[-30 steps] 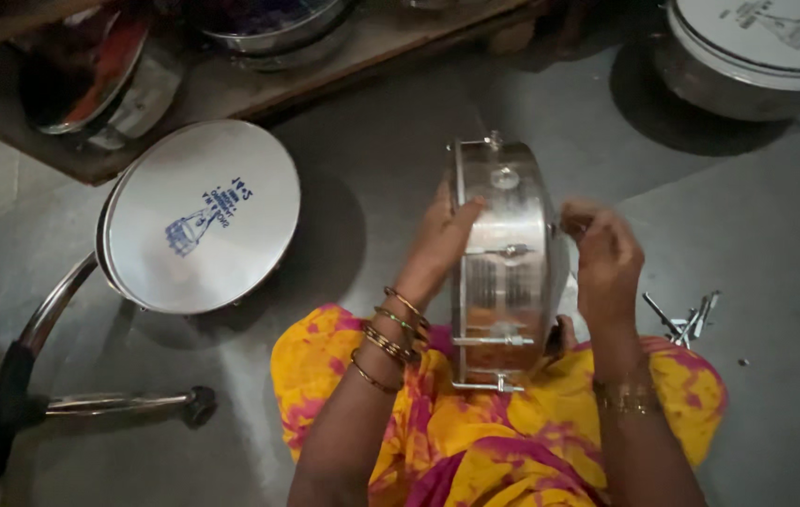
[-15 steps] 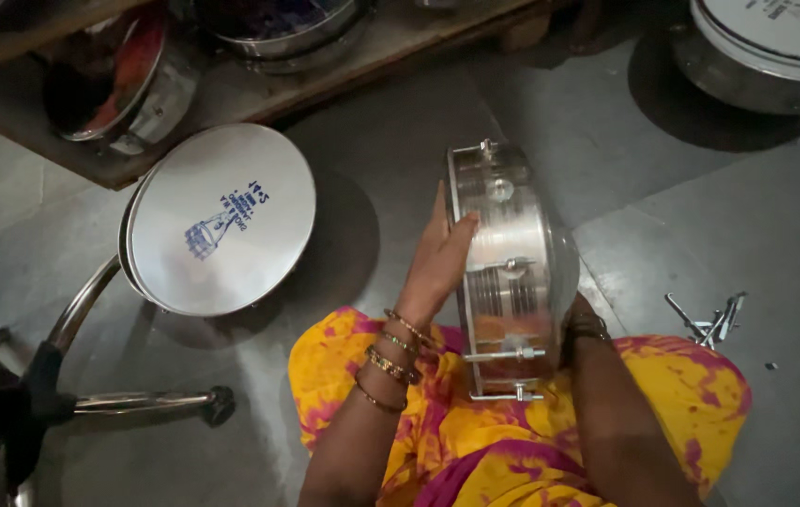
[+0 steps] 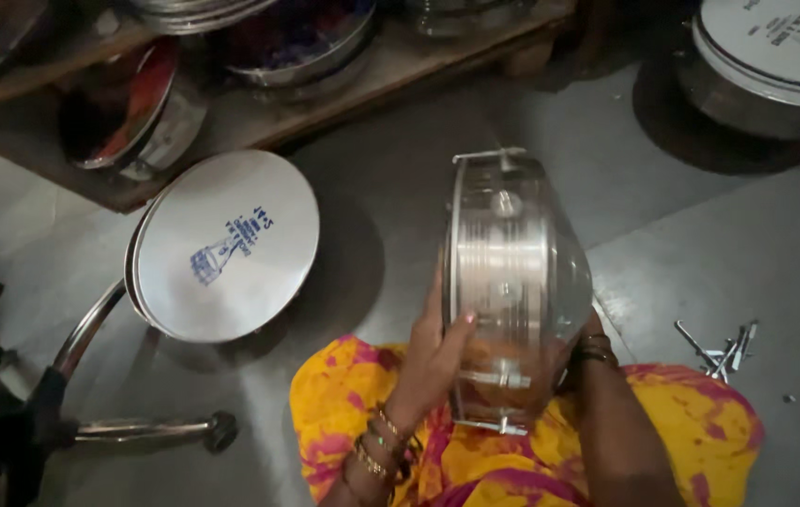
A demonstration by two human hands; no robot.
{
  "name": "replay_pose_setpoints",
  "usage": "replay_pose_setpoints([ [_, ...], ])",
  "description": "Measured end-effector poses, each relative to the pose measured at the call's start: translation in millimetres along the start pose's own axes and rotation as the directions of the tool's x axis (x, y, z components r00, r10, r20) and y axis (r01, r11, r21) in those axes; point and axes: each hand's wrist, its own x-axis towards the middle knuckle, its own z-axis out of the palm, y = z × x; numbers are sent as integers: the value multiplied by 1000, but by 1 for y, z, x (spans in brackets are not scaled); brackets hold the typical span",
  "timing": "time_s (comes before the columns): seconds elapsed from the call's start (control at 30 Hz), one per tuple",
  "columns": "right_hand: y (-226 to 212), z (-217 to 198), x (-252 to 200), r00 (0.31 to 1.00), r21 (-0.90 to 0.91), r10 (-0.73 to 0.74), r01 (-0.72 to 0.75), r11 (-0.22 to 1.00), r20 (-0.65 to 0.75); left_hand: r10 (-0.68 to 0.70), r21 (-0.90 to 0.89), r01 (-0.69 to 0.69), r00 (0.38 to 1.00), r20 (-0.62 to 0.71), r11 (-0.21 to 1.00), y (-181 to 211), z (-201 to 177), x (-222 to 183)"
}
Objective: The person assembles a musical instrument by picking up metal brackets and placing them into pre-drilled holes around the side of a drum shell.
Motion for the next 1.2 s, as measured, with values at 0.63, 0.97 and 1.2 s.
replay_pose_setpoints([
  [0.63, -8, -13, 8, 986, 344, 26, 32, 939, -163, -71, 45, 69, 996, 51, 997, -30, 12, -31],
  [0.97, -99, -3, -94, 885, 687, -419, 433, 583, -202, -164, 175, 201, 965, -205, 964, -44, 6, -29],
  [1.2, -152, -110, -240, 488, 642, -863, 704, 302, -130, -88, 79, 112, 960, -267, 991, -18, 14, 0],
])
